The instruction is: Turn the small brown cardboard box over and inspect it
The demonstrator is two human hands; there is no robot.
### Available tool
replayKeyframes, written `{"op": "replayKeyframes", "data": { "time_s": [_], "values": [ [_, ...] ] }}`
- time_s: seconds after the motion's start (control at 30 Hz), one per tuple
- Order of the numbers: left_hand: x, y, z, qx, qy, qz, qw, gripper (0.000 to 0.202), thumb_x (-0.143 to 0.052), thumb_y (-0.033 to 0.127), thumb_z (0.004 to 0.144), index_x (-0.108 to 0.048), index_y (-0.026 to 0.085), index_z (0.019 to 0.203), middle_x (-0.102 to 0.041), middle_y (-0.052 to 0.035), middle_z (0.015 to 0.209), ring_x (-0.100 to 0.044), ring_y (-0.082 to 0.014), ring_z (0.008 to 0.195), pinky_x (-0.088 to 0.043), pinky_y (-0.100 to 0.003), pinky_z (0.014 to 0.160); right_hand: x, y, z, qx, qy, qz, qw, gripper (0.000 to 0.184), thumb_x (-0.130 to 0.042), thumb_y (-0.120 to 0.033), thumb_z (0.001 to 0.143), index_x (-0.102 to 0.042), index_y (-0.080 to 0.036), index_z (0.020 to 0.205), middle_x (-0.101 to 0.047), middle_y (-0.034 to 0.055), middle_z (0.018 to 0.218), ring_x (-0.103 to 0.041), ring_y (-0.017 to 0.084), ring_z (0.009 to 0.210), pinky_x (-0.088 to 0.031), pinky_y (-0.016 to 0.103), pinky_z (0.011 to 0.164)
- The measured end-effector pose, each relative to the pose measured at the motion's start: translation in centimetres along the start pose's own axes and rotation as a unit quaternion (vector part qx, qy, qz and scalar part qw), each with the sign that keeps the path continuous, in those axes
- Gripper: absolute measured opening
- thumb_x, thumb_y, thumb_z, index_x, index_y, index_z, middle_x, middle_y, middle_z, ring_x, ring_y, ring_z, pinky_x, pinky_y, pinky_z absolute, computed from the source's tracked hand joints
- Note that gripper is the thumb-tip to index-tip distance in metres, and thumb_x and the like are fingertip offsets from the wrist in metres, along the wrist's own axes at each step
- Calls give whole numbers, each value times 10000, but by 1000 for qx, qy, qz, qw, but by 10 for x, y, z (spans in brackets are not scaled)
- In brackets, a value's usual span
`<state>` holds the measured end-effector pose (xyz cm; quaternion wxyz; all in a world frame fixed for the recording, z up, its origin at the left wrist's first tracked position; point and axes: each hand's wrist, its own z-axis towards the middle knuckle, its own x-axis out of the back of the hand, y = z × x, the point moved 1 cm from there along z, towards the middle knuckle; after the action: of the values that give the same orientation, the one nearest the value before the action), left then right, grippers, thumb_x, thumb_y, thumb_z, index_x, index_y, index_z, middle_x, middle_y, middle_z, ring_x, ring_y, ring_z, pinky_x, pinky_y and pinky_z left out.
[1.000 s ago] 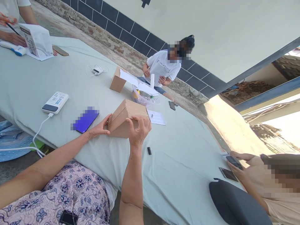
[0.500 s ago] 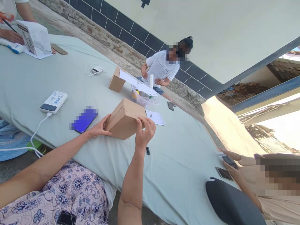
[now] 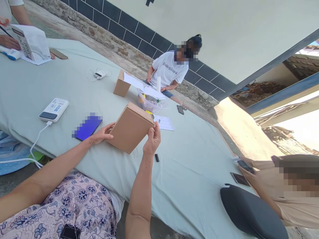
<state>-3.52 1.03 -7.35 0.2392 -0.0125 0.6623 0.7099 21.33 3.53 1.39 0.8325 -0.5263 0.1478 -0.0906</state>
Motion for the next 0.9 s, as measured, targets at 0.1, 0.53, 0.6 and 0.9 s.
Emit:
{"op": "replayKeyframes", "data": {
  "time_s": [0.1,0.53,0.6,0.9],
  "values": [
    [-1,2,0,-12,-3,-38,999,898,-825,468,698,-492,248,1502,-574,-131,1474,-501,-378,1367,-444,-443,1063,-2,5,-11,-5,-64,-29,998,668,-730,-499,789,-596,-237,1389,-669,115,1289,-648,181,1023,-537,379,931],
    [2,3,3,-11,39,-111,993,789,-827,498,695,-593,232,1400,-666,-125,1375,-573,-360,1301,-497,-370,922,12,33,-55,-88,-247,-48,964,832,-759,-582,780,-445,-350,1515,-413,72,1629,-409,321,1483,-408,532,1164],
    [3,3,3,-9,35,-114,993,771,-807,509,723,-588,232,1408,-660,-129,1383,-582,-358,1288,-511,-363,891,12,35,-56,-104,-279,-22,954,923,-771,-598,767,-361,-363,1560,-344,68,1671,-356,327,1525,-400,540,1177],
    [0,4,3,-27,4,-107,994,755,-717,593,818,-540,233,1459,-662,-138,1384,-563,-366,1328,-488,-467,1039,5,34,-64,-103,-298,-29,949,1047,-809,-530,764,-199,-412,1607,-221,30,1719,-334,308,1546,-455,504,1155]
  ]
}}
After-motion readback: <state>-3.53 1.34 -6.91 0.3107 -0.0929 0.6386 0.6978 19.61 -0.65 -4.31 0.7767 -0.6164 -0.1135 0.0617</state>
